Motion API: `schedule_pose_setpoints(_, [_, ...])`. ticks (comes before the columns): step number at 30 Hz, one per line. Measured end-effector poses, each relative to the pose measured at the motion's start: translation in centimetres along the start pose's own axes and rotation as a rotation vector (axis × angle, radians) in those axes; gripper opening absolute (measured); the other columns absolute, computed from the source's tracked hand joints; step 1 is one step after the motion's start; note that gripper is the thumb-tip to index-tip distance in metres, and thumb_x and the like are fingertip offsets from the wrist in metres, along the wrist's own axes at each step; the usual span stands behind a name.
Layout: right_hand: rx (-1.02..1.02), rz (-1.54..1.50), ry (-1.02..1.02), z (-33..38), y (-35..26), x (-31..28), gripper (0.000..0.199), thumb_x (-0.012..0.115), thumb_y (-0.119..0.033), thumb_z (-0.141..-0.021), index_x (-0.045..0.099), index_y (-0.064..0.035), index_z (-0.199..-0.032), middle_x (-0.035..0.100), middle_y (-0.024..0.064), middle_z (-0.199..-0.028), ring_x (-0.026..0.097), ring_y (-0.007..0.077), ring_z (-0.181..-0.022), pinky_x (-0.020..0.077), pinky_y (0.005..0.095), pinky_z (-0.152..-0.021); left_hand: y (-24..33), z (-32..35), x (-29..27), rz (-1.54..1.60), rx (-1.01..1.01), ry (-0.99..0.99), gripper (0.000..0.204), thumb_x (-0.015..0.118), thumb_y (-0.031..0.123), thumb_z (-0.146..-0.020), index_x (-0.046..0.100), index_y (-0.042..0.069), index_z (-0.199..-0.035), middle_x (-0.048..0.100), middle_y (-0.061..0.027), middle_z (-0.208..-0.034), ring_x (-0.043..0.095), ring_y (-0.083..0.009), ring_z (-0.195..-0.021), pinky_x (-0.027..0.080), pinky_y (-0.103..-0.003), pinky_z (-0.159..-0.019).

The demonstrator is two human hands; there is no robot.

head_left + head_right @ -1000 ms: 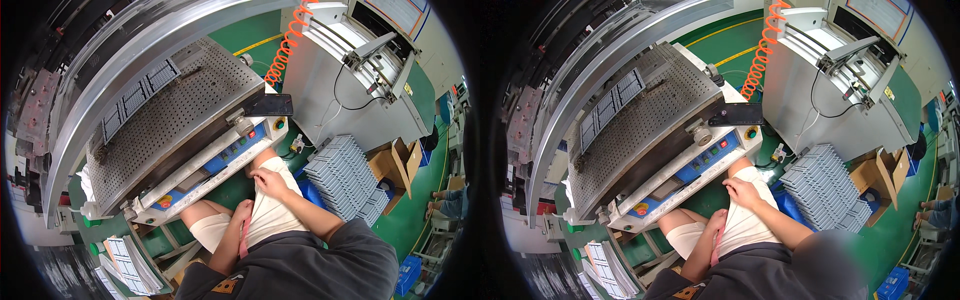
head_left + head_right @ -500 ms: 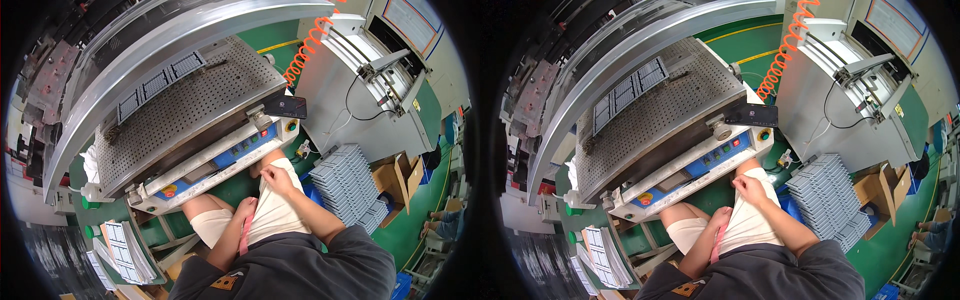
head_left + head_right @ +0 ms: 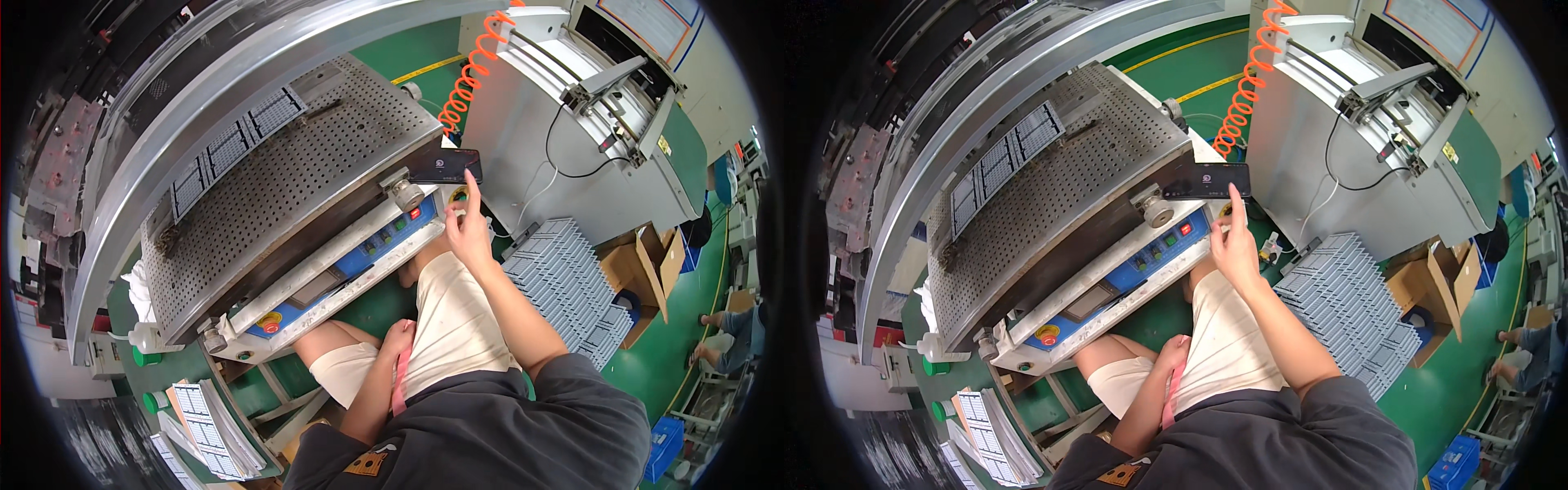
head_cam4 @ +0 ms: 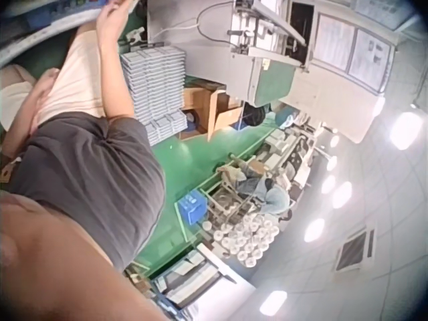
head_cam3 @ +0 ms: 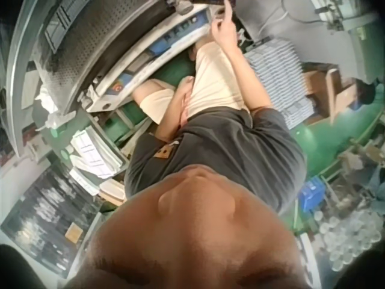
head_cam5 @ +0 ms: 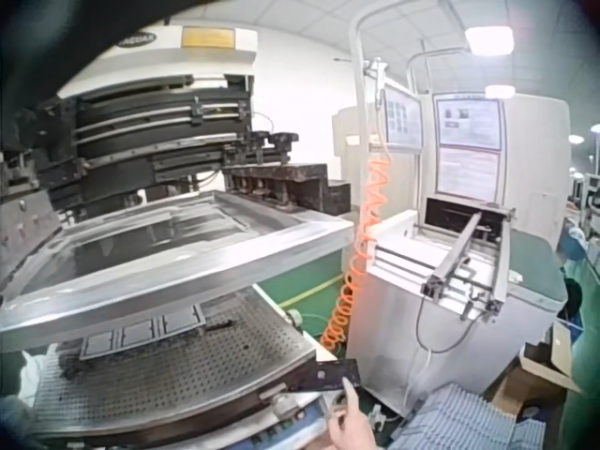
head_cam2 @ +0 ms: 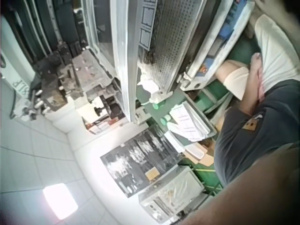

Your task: Loading and unloading electronic component sheets into an automated assembly machine.

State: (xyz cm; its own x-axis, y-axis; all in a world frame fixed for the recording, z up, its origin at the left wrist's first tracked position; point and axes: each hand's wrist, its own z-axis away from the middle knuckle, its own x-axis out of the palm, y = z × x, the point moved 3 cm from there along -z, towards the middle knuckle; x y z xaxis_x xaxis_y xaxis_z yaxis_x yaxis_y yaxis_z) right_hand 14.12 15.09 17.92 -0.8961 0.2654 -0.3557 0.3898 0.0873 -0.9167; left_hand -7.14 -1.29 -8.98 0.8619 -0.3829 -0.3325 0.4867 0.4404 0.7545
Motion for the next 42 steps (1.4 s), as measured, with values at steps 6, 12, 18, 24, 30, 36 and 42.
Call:
schedule_pose_setpoints(6, [-0.11, 0.274, 0.03, -2.3, 1.7, -0.1, 0.071, 0.055, 0.001, -0.087, 0.024, -0.0151, -0.149, 0.062, 0.0137, -0.093, 0.065, 0.0218, -0.075, 0.0516, 0.0357, -0.067, -0.3, 0.1, 0.4, 0.048, 0.041, 0.005, 0.033, 0.052, 0.027, -0.094, 0.067, 0.001, -0.106, 0.069, -0.0216, -0.101, 0.067, -0.0322, -0.096, 0.051, -0.038, -0.083])
schedule_pose_setpoints(12, [-0.155, -0.012, 0.043, 0.6, 2.5, 0.8, 0.061, 0.055, 0.001, -0.087, 0.032, -0.0055, -0.143, 0.056, 0.0159, -0.114, 0.063, 0.0242, -0.094, 0.0511, 0.0355, -0.079, -2.1, -0.8, 0.8, 0.04, 0.024, 0.012, 0.033, 0.052, 0.027, -0.094, 0.067, 0.0, -0.105, 0.069, -0.0217, -0.1, 0.068, -0.0312, -0.095, 0.051, -0.039, -0.082])
schedule_pose_setpoints(18, [-0.155, 0.004, 0.058, 3.6, 6.7, 1.8, 0.07, 0.057, 0.0, -0.086, 0.025, -0.0035, -0.148, 0.045, 0.0214, -0.132, 0.052, 0.0336, -0.118, 0.0498, 0.037, -0.091, -3.5, -1.6, 1.3, 0.058, 0.048, -0.003, 0.032, 0.051, 0.026, -0.094, 0.066, 0.0, -0.105, 0.069, -0.0212, -0.099, 0.068, -0.0301, -0.094, 0.051, -0.038, -0.081])
schedule_pose_setpoints(24, [-0.115, 0.076, 0.115, 3.4, 7.5, 4.5, 0.079, 0.059, -0.007, -0.089, 0.012, -0.0015, -0.153, 0.023, 0.026, -0.155, 0.031, 0.0373, -0.141, 0.0388, 0.0375, -0.108, -2.5, -1.1, 1.2, 0.046, 0.006, -0.037, 0.03, 0.051, 0.023, -0.094, 0.066, 0.0, -0.104, 0.068, -0.0208, -0.098, 0.068, -0.0286, -0.092, 0.05, -0.037, -0.079])
schedule_pose_setpoints(30, [-0.057, 0.027, 0.202, 2.9, 6.8, 5.8, 0.081, 0.059, -0.009, -0.089, 0.01, 0.0019, -0.152, 0.017, 0.0281, -0.156, 0.023, 0.0394, -0.144, 0.027, 0.0384, -0.115, -1.6, -0.5, 0.8, 0.02, -0.003, -0.045, 0.029, 0.051, 0.022, -0.094, 0.066, 0.0, -0.104, 0.069, -0.0199, -0.096, 0.068, -0.0272, -0.091, 0.05, -0.037, -0.078])
schedule_pose_setpoints(36, [-0.047, 0.095, 0.245, 2.3, 7.7, 5.8, 0.08, 0.059, -0.008, -0.087, 0.012, 0.0032, -0.151, 0.023, 0.0296, -0.151, 0.026, 0.043, -0.14, 0.0253, 0.0405, -0.115, -0.6, 0.0, 0.9, 0.02, -0.02, -0.068, 0.03, 0.053, 0.025, -0.094, 0.067, 0.0, -0.103, 0.069, -0.0194, -0.096, 0.068, -0.0264, -0.089, 0.05, -0.036, -0.078])
schedule_pose_setpoints(42, [-0.118, 0.206, 0.212, 2.3, 7.8, 3.6, 0.069, 0.059, -0.007, -0.088, 0.025, 0.0017, -0.148, 0.034, 0.0257, -0.142, 0.037, 0.0403, -0.131, 0.0313, 0.0413, -0.11, -2.8, -1.0, 1.4, 0.066, -0.022, -0.082, 0.03, 0.054, 0.027, -0.093, 0.067, 0.002, -0.102, 0.07, -0.0183, -0.096, 0.068, -0.027, -0.089, 0.05, -0.036, -0.079])
